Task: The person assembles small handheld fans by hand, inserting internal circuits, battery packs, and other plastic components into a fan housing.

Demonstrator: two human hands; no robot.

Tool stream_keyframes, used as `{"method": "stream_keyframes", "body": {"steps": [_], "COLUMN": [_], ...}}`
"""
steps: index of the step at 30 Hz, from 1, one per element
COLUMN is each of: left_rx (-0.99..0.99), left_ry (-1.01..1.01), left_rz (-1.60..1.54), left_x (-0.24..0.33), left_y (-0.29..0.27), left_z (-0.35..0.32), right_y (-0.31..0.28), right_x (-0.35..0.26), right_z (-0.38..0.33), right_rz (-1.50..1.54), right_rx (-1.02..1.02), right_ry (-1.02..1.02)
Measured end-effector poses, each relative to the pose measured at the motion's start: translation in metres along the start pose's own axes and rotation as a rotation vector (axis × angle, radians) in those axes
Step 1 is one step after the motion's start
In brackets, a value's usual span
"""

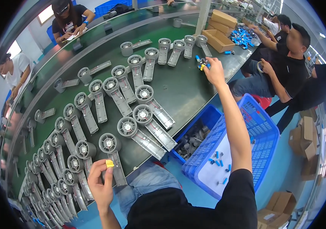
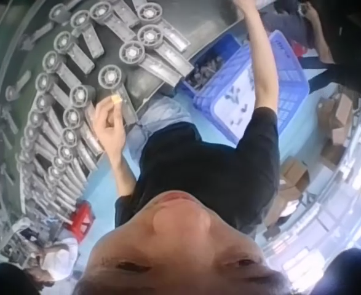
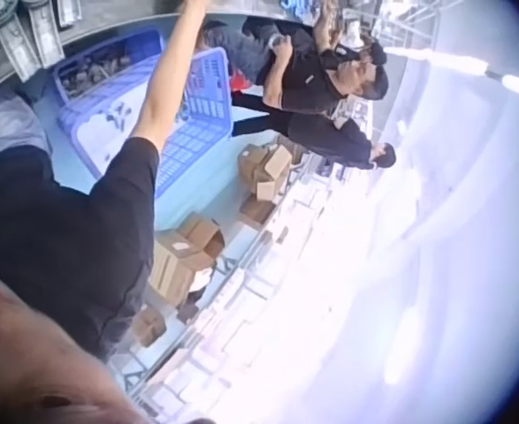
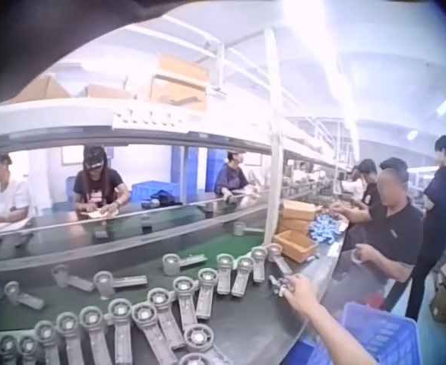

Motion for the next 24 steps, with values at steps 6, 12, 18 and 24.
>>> {"method": "stream_keyframes", "body": {"steps": [6,12,18,24], "left_rx": [0.018,-0.003,0.039,0.091], "left_ry": [0.017,0.05,0.085,0.132], "left_rz": [0.007,-0.015,0.008,-0.013], "left_x": [-0.001,0.002,0.01,0.022], "left_y": [-0.01,-0.011,-0.019,-0.019], "left_z": [-0.007,-0.007,-0.007,0.012], "right_y": [-0.011,-0.03,-0.051,-0.074], "right_x": [-0.034,-0.032,-0.126,-0.255], "right_z": [-0.004,-0.022,-0.064,-0.144], "right_rz": [0.06,0.839,0.977,1.105], "right_rx": [-0.084,-0.162,-0.486,-0.745], "right_ry": [0.19,0.469,0.415,0.299]}}
Point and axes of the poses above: each hand's wrist, its own z-axis towards the middle knuckle, its own y-axis out of the palm, x = y × z, the point moved 5 cm from there along z, towards the middle knuckle, and after that the axes turned 4 degrees about y, right-handed, at the moved point
